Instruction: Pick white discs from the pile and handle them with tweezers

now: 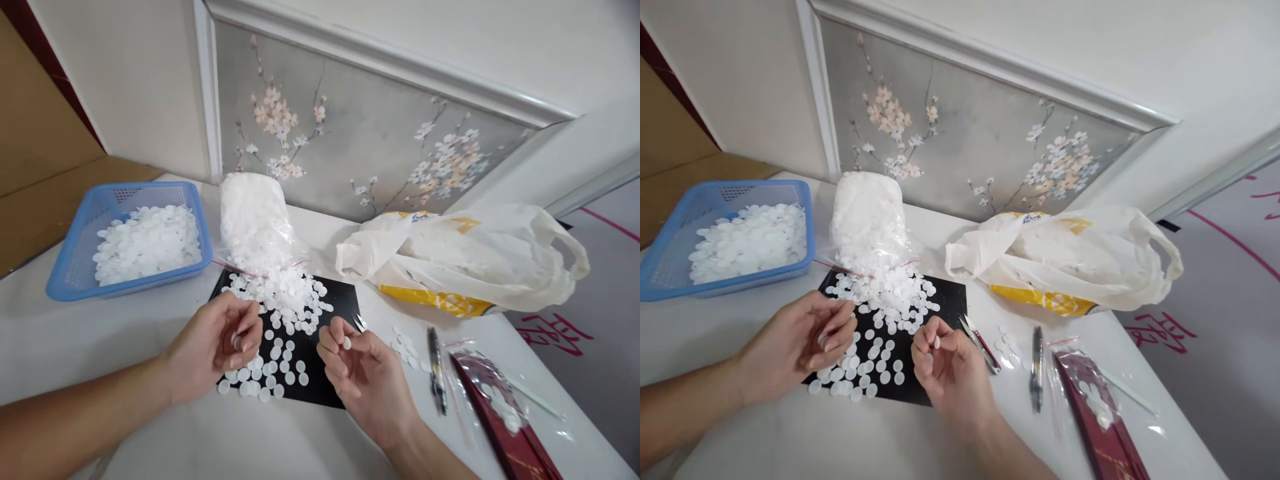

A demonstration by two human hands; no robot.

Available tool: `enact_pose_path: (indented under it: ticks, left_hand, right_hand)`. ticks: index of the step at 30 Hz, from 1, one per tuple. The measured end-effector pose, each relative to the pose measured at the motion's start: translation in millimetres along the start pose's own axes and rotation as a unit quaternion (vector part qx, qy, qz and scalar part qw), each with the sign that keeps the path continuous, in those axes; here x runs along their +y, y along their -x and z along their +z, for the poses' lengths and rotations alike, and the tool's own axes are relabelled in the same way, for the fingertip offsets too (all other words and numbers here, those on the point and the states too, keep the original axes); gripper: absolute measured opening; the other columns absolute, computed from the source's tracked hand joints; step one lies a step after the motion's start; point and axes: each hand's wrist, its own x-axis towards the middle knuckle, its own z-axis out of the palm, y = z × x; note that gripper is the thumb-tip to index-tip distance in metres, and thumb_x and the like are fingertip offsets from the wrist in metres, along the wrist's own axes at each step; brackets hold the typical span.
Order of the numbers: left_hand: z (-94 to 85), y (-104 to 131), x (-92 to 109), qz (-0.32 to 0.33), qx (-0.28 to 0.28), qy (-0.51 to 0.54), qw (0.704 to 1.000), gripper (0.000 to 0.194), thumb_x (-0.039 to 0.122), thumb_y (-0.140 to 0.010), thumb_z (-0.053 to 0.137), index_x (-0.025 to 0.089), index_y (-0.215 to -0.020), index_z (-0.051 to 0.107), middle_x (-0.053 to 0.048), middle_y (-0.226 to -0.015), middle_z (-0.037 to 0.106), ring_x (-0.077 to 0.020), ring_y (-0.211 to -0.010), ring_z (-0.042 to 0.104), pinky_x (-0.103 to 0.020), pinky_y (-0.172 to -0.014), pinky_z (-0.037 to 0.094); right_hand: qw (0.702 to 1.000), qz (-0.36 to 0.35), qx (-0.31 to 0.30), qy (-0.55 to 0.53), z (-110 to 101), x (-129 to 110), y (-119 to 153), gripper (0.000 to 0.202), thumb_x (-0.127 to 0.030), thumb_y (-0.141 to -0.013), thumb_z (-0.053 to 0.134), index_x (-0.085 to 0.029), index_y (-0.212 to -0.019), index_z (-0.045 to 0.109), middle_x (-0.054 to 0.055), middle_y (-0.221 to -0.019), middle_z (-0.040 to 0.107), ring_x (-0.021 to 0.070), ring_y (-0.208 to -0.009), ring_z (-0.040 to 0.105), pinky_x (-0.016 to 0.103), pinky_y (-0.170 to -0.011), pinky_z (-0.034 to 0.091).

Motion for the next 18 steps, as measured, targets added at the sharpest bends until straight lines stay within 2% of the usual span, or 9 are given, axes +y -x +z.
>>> enact_pose_path:
  ticks: [3,5,7,9,10,12,14,16,18]
  left_hand:
    - [-1.3,1,6,0.011,0.025,-0.128,0.991,0.046,0.045,-0.090,0.045,0.021,-0.053,0.032,0.005,-0.047,0.036,-0.0090,-0.044,0.018,-0.025,-0.044,0.012]
    - [-4.6,3,12,0.032,0.019,-0.257,0.966,0.043,0.047,-0.088,0.051,0.020,-0.056,0.039,0.006,-0.050,0.040,-0.0097,-0.047,0.022,-0.024,-0.046,0.016]
    - [-9.8,7,17,0.054,0.006,-0.403,0.914,0.030,0.041,-0.084,0.059,0.020,-0.063,0.051,0.005,-0.056,0.046,-0.0108,-0.051,0.032,-0.023,-0.049,0.021]
    - [-16.0,14,20,0.080,0.000,-0.528,0.845,0.015,0.031,-0.079,0.066,0.022,-0.070,0.058,0.005,-0.063,0.051,-0.0122,-0.057,0.041,-0.023,-0.052,0.026]
    - [-19.1,18,20,0.092,0.001,-0.573,0.814,0.011,0.027,-0.077,0.067,0.022,-0.071,0.059,0.005,-0.066,0.053,-0.0126,-0.060,0.044,-0.023,-0.053,0.027]
    - [-24.9,27,17,0.101,0.000,-0.636,0.765,0.010,0.020,-0.075,0.067,0.022,-0.070,0.058,0.006,-0.072,0.057,-0.0125,-0.063,0.047,-0.022,-0.055,0.029]
    - [-30.1,35,10,0.082,0.000,-0.683,0.726,0.012,0.017,-0.075,0.067,0.022,-0.071,0.056,0.007,-0.076,0.058,-0.0114,-0.062,0.048,-0.022,-0.055,0.029]
    - [-35.7,41,-2,0.069,0.007,-0.733,0.677,0.012,0.016,-0.078,0.064,0.022,-0.073,0.056,0.007,-0.077,0.058,-0.0106,-0.059,0.047,-0.024,-0.054,0.028]
    - [-41.9,44,-15,0.094,0.005,-0.779,0.619,0.011,0.013,-0.084,0.058,0.022,-0.076,0.057,0.005,-0.079,0.058,-0.0111,-0.059,0.049,-0.026,-0.053,0.028]
  right_hand:
    - [0.997,0.008,0.001,0.077,0,-3,-2,0.005,-0.022,-0.063,0.052,-0.020,-0.063,0.048,-0.001,-0.067,0.052,0.0069,-0.045,0.024,0.021,-0.039,0.012]
    - [0.975,-0.002,0.008,0.221,-1,-4,-2,0.003,-0.023,-0.066,0.051,-0.020,-0.067,0.052,-0.002,-0.064,0.051,0.0073,-0.045,0.024,0.022,-0.042,0.014]
    - [0.910,-0.029,0.014,0.413,-5,-2,1,0.004,-0.023,-0.070,0.056,-0.020,-0.070,0.057,-0.005,-0.056,0.042,0.0086,-0.047,0.026,0.022,-0.045,0.018]
    - [0.810,-0.067,0.006,0.582,-11,4,6,0.003,-0.023,-0.073,0.064,-0.021,-0.072,0.061,-0.008,-0.052,0.033,0.0099,-0.048,0.031,0.022,-0.047,0.024]
    - [0.763,-0.087,-0.007,0.640,-15,9,9,0.004,-0.022,-0.073,0.067,-0.022,-0.072,0.062,-0.008,-0.051,0.034,0.0104,-0.048,0.034,0.022,-0.047,0.026]
    - [0.689,-0.140,-0.021,0.711,-25,19,13,0.006,-0.021,-0.078,0.067,-0.023,-0.075,0.062,-0.007,-0.054,0.046,0.0115,-0.050,0.044,0.022,-0.049,0.033]
    - [0.634,-0.213,-0.035,0.743,-34,28,17,0.008,-0.021,-0.087,0.061,-0.023,-0.079,0.061,-0.004,-0.064,0.060,0.0127,-0.055,0.055,0.022,-0.052,0.039]
    - [0.576,-0.295,-0.061,0.760,-39,34,18,0.015,-0.019,-0.094,0.052,-0.022,-0.082,0.061,-0.001,-0.070,0.065,0.0134,-0.059,0.060,0.022,-0.053,0.041]
    - [0.532,-0.355,-0.082,0.764,-39,35,19,0.021,-0.016,-0.096,0.047,-0.021,-0.082,0.062,0.000,-0.068,0.065,0.0137,-0.058,0.060,0.023,-0.053,0.041]
